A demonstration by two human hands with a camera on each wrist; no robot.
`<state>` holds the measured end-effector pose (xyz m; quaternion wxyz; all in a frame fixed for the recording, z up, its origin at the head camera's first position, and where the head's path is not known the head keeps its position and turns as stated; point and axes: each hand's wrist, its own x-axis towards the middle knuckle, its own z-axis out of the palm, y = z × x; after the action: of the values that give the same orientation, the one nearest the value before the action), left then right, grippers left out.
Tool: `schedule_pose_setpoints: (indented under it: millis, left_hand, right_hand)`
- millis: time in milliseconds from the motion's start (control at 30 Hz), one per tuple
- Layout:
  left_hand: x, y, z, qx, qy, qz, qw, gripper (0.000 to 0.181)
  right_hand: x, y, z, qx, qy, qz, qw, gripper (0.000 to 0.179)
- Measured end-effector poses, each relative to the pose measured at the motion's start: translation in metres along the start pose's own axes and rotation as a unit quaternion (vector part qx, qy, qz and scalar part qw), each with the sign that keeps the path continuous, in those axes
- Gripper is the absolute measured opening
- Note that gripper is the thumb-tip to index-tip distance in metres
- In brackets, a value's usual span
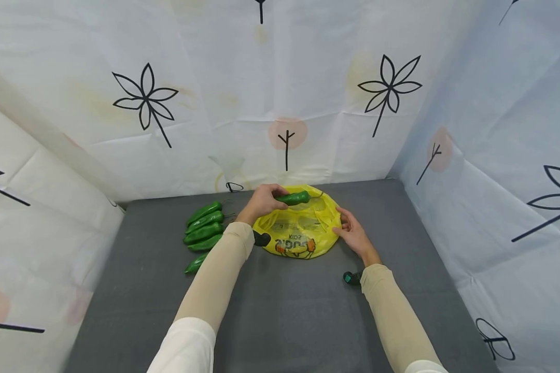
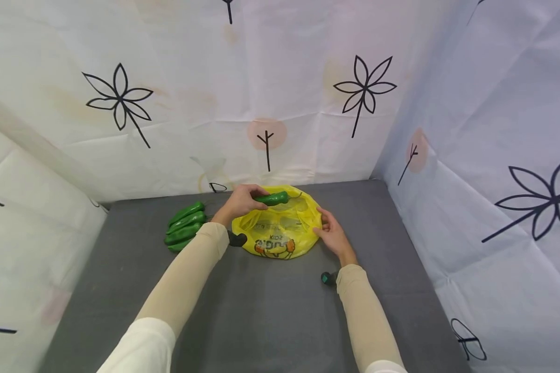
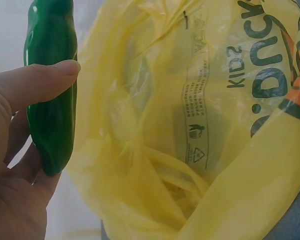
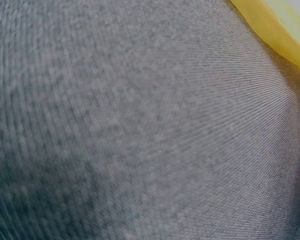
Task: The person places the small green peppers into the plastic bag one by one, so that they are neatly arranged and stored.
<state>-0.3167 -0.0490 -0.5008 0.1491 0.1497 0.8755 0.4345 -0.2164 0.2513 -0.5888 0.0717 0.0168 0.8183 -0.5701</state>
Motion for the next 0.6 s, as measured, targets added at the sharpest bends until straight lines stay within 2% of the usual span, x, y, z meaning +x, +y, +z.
schedule_pose_setpoints:
  millis: [267,433,600]
  left_hand:
    - [0.006,-0.003,0.013,0.010,-0.011,-0.023,0.9996,0.032]
    - [0.005,-0.004,0.019,0.026,-0.005,-0.044,0.9987,0.032]
    - [0.007,-0.008,0.027,0.049,0.006,-0.060,0.9970,0.032]
  right_hand:
    - [0.001,0.001,-0.001,-0.002,0.003,-0.005,1.0000,0.065]
    - [0.002,0.001,0.000,0.004,0.002,0.003,1.0000,0.065]
    - [-0.003,-0.013,-0.003,0.019,-0.006,0.017,0.9996,0.066]
